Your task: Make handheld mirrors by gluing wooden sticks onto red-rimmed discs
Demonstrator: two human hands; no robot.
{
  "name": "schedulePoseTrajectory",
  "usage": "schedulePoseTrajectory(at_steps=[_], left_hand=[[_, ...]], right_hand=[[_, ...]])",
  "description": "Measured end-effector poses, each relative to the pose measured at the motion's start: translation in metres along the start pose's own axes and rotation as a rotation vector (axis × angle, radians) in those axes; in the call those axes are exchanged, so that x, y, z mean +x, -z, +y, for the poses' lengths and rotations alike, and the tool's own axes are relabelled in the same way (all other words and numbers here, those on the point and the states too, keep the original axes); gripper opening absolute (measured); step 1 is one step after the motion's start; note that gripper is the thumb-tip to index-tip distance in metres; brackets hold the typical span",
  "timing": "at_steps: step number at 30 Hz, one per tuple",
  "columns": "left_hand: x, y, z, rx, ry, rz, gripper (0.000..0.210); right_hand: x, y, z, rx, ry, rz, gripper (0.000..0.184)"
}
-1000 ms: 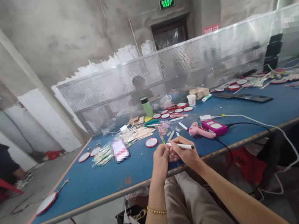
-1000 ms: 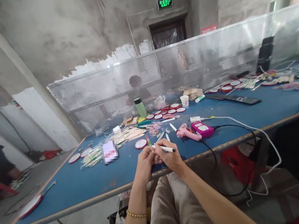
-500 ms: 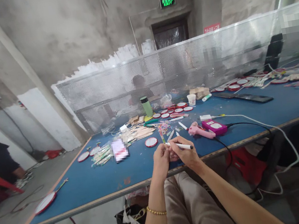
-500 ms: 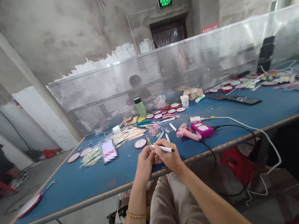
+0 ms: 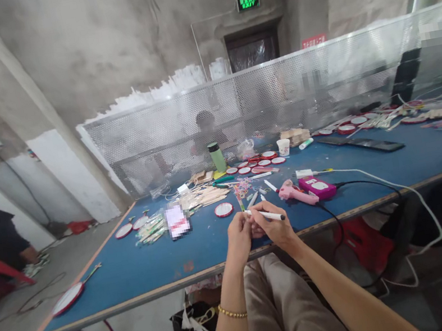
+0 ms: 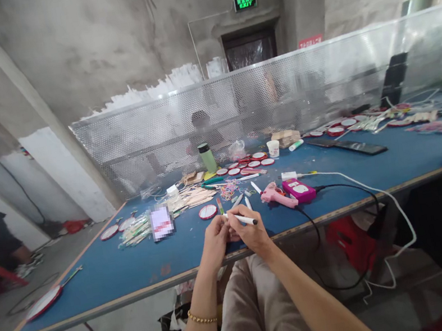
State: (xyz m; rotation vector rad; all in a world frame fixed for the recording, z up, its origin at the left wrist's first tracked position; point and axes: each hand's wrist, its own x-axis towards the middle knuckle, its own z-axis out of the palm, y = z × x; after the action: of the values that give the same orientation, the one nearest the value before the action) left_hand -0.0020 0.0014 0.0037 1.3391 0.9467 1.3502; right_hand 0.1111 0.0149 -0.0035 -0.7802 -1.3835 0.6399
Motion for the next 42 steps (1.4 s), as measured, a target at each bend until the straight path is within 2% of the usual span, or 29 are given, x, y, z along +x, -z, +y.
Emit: schedulePoseTrajectory(at_steps=[11,20,31,42], left_hand=[[0.0,0.0,0.0,-0.007,0.0,-0.002,0.033],[-0.001,-0.001,0.003,0.003,0.009,0.004,0.033],[0.0,0.0,0.0,0.015,-0.003,0.0,0.034],[-0.002,-0.001,0.004,0.021,-0.019,0.009,0.022]], right_hand=[[0.0,0.0,-0.002,-0.015,0.021,0.004,0.019],[-0.001,0.001,-0.005,0.01,-0.016,0.006,0.021],[0.0,0.0,-0.01,-0.017,0.023,0.006,0.019],[-0.001,0.001,-0.008,-0.024,0.021,0.023,0.02]])
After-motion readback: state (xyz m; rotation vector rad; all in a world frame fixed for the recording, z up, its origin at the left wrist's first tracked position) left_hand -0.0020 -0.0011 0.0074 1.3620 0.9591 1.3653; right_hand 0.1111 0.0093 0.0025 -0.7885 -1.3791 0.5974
